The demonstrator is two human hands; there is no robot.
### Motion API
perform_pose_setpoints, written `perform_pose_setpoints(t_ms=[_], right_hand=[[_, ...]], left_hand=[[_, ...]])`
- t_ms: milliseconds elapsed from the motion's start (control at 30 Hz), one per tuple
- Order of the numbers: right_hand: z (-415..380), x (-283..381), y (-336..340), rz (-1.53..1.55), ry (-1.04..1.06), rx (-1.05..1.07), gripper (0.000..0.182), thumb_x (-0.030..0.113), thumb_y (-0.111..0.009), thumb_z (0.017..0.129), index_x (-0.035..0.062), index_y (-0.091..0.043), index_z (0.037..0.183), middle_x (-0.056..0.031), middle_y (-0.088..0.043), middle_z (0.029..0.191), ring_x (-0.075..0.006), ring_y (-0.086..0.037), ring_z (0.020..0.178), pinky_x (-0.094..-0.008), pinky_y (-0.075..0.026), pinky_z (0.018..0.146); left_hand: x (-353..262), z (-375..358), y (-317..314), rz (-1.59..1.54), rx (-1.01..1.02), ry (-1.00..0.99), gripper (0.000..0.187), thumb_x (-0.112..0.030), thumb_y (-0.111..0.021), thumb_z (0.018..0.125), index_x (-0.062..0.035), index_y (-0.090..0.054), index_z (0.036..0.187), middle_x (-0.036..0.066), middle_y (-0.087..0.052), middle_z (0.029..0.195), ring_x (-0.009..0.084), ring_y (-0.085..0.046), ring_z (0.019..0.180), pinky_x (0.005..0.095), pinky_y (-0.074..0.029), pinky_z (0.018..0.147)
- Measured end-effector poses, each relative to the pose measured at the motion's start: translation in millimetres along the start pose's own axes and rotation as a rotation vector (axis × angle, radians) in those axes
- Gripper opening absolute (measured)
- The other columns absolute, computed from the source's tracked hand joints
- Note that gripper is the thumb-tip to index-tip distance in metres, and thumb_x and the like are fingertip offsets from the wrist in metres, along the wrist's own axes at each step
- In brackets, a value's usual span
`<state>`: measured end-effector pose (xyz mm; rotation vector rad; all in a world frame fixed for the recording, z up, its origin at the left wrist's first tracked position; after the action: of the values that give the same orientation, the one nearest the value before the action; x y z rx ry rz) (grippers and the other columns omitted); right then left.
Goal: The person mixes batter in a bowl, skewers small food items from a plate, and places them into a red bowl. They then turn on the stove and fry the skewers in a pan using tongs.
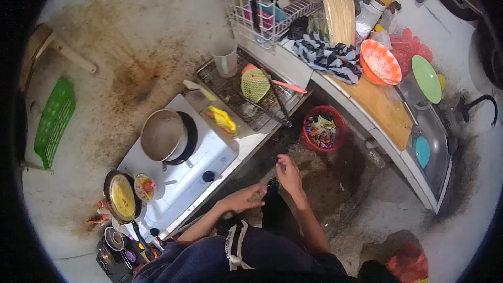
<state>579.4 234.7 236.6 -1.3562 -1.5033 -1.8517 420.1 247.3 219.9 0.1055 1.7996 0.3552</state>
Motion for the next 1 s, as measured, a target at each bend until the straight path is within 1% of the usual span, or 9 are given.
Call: perform_pose_setpoints(t_ms=[100,167,233,333,433,600,867,933,1000], right_hand=[[62,-26,22,-0.14,0.072,-0.147,0.05,0.009,-0.058,0.072,0.0001,-0.036,0.116,-0.0186,-0.043,0.106,-0.0336,-0.042,0.102,-0.0375,-0.035,0.085],[105,-20,31,-0.199,0.112,-0.14,0.064,0.007,-0.06,0.069,-0.0006,-0.025,0.122,-0.0235,-0.034,0.114,-0.04,-0.038,0.104,-0.0402,-0.031,0.09],[142,-28,26,-0.275,0.109,-0.062,0.08,0.008,-0.064,0.066,0.0013,-0.014,0.127,-0.027,-0.028,0.118,-0.0419,-0.037,0.105,-0.041,-0.033,0.089],[177,-53,5,-0.304,-0.088,0.108,0.091,0.009,-0.068,0.062,-0.0001,-0.006,0.128,-0.0276,-0.029,0.117,-0.0434,-0.04,0.102,-0.0429,-0.038,0.084],[192,-57,-4,-0.256,-0.126,0.144,0.096,0.011,-0.069,0.063,0.0007,-0.001,0.129,-0.0295,-0.028,0.119,-0.0439,-0.039,0.105,-0.0426,-0.038,0.085],[203,-72,-17,-0.285,-0.213,0.219,0.077,0.013,-0.062,0.068,-0.0088,-0.014,0.124,-0.0301,-0.029,0.121,-0.0419,-0.037,0.109,-0.0405,-0.034,0.09],[168,-40,4,-0.291,0.037,0.062,0.072,0.014,-0.061,0.067,-0.0123,-0.02,0.12,-0.0281,-0.041,0.11,-0.0379,-0.046,0.1,-0.0371,-0.038,0.085],[146,-26,20,-0.014,-0.201,0.11,0.06,0.014,-0.06,0.07,-0.0045,-0.029,0.118,-0.0165,-0.046,0.104,-0.0254,-0.047,0.094,-0.0308,-0.035,0.083],[126,-26,25,0.044,-0.095,0.067,0.058,0.016,-0.061,0.071,-0.0034,-0.031,0.117,-0.0137,-0.047,0.101,-0.0224,-0.046,0.091,-0.0295,-0.035,0.082]], left_hand=[[-14,58,24,-0.01,-0.119,0.047,0.049,-0.023,-0.059,0.078,0.0005,-0.037,0.115,0.015,-0.044,0.113,0.0238,-0.046,0.102,0.0322,-0.037,0.087],[-17,85,39,-0.066,-0.224,0.0,0.047,-0.019,-0.059,0.078,0.0007,-0.037,0.114,0.014,-0.045,0.11,0.023,-0.047,0.102,0.0319,-0.037,0.088],[-14,102,42,-0.125,-0.237,0.023,0.045,-0.019,-0.058,0.078,0.0001,-0.038,0.114,0.014,-0.046,0.109,0.0234,-0.047,0.102,0.0318,-0.037,0.088],[-14,112,52,-0.109,-0.305,0.052,0.043,-0.017,-0.058,0.078,-0.0011,-0.039,0.113,0.014,-0.047,0.11,0.0234,-0.049,0.1,0.0317,-0.038,0.087],[0,104,40,-0.024,-0.316,0.039,0.041,-0.017,-0.057,0.077,-0.0015,-0.04,0.11,0.015,-0.047,0.105,0.0249,-0.051,0.095,0.0328,-0.04,0.081],[10,81,26,-0.173,-0.234,0.225,0.04,-0.017,-0.054,0.081,0.0003,-0.04,0.114,0.014,-0.051,0.106,0.0216,-0.052,0.098,0.0313,-0.039,0.087],[9,34,42,-0.123,-0.411,0.204,0.037,-0.018,-0.054,0.079,-0.0005,-0.042,0.11,0.013,-0.052,0.103,0.0237,-0.053,0.093,0.0323,-0.041,0.082],[5,19,47,-0.099,-0.445,0.191,0.037,-0.018,-0.055,0.079,-0.0006,-0.043,0.109,0.013,-0.052,0.103,0.024,-0.053,0.094,0.0325,-0.041,0.082],[8,-2,44,-0.079,-0.47,0.24,0.038,-0.022,-0.054,0.079,-0.0011,-0.044,0.109,0.014,-0.052,0.105,0.0259,-0.053,0.095,0.0334,-0.041,0.082]])
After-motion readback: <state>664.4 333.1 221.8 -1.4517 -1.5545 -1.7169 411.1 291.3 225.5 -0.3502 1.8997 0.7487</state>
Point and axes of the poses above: each hand's wrist, its own z-axis towards the middle knuckle, its own y-axis out of the back of the hand, x = y × z, the point moved 6 cm from there along z, towards the middle knuckle
